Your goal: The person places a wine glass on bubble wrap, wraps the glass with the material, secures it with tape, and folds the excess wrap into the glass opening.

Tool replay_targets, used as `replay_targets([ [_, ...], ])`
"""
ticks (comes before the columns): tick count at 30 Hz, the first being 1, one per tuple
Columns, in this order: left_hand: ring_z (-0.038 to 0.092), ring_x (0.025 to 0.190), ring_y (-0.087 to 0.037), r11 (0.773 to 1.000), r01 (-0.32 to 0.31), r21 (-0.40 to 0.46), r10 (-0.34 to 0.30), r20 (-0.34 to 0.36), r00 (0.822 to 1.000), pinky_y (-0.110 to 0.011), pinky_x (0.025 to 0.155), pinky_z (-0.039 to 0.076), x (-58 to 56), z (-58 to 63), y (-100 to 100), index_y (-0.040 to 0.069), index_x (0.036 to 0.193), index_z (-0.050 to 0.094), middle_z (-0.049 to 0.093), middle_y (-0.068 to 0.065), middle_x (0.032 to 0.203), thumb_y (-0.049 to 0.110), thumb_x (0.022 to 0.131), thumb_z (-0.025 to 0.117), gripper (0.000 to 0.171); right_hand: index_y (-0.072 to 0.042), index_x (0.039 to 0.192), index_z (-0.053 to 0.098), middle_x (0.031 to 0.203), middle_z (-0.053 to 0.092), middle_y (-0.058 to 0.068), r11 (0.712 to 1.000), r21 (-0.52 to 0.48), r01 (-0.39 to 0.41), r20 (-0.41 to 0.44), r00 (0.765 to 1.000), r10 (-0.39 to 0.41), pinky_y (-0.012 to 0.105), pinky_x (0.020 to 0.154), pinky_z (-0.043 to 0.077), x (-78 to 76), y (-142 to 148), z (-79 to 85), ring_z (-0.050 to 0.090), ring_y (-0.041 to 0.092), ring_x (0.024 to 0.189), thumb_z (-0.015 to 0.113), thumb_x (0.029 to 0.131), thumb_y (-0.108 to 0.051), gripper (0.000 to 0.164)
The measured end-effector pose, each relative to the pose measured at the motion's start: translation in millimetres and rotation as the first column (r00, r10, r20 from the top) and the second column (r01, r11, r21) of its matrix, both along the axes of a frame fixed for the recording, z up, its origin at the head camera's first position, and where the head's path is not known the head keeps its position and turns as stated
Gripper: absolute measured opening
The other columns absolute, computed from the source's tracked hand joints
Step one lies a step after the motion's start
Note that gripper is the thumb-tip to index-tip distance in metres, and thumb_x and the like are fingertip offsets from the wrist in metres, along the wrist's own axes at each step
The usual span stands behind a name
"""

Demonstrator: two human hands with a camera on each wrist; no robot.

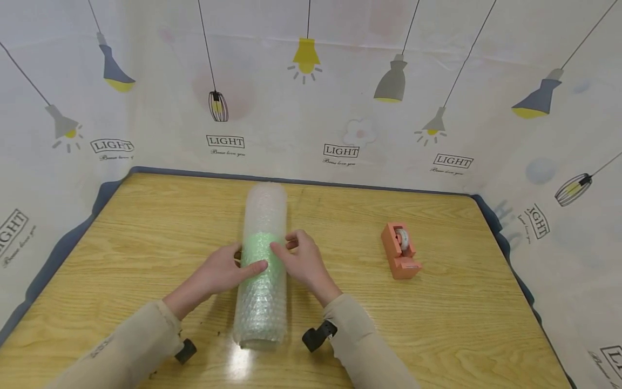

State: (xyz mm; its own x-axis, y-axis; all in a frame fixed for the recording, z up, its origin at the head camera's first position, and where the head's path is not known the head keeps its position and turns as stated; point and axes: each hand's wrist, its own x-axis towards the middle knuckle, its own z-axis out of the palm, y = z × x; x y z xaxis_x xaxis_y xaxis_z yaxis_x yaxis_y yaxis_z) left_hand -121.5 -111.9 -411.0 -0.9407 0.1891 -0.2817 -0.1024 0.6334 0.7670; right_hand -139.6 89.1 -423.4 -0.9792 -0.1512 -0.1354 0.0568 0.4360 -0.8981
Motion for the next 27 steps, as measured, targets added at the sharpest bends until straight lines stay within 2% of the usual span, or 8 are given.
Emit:
replay_targets([
  [6,0.063,0.123,-0.034,1.000,-0.001,0.024,0.000,0.022,1.000,-0.051,0.097,0.056,-0.6,-1.9,-0.9,-0.002,0.146,0.052,0.063,-0.020,0.138,0.059,0.092,0.071,0.084,-0.002,0.122,0.061,0.116,0.060,0.016,0.999,-0.033,0.014,-0.020,1.000,-0.014,0.031,0.072,0.055,0.5,1.8,-0.8,0.061,0.023,0.088,0.060,0.105,-0.028,0.032],
  [13,0.067,0.112,-0.027,0.997,-0.018,0.071,0.015,0.042,0.999,-0.047,0.092,0.058,-1.9,-4.7,-1.1,0.003,0.138,0.061,0.070,-0.014,0.126,0.057,0.089,0.076,0.075,0.004,0.123,0.061,0.120,0.061,0.022,0.994,-0.096,0.057,0.028,0.998,-0.054,0.045,0.087,0.061,1.3,1.7,1.1,0.070,0.027,0.091,0.055,0.106,-0.019,0.029],
  [17,0.067,0.112,-0.027,0.994,-0.033,0.103,0.024,0.082,0.996,-0.050,0.095,0.057,-2.4,-5.9,-2.2,0.004,0.138,0.061,0.070,-0.013,0.124,0.056,0.086,0.079,0.077,0.010,0.131,0.059,0.125,0.063,0.026,0.993,-0.085,0.084,0.053,0.995,-0.079,0.045,0.089,0.061,0.1,3.3,1.0,0.072,0.029,0.093,0.053,0.106,-0.016,0.036],
  [22,0.066,0.109,-0.027,0.994,-0.041,0.104,0.029,0.115,0.993,-0.050,0.092,0.058,-2.4,-5.8,-3.3,0.003,0.143,0.056,0.070,-0.012,0.121,0.055,0.083,0.082,0.084,0.013,0.132,0.059,0.119,0.067,0.027,0.992,-0.077,0.099,0.054,0.994,-0.095,0.042,0.086,0.062,-1.7,5.6,-1.6,0.072,0.027,0.089,0.052,0.103,-0.011,0.038],
  [27,0.065,0.107,-0.031,0.992,-0.052,0.111,0.037,0.135,0.990,-0.051,0.089,0.058,-2.7,-2.5,-3.9,0.001,0.156,0.038,0.066,-0.018,0.121,0.051,0.083,0.084,0.100,0.009,0.124,0.066,0.110,0.071,0.023,0.991,-0.073,0.110,0.032,0.994,-0.108,0.043,0.082,0.062,-2.7,6.8,-2.8,0.071,0.026,0.086,0.053,0.100,-0.007,0.032],
])
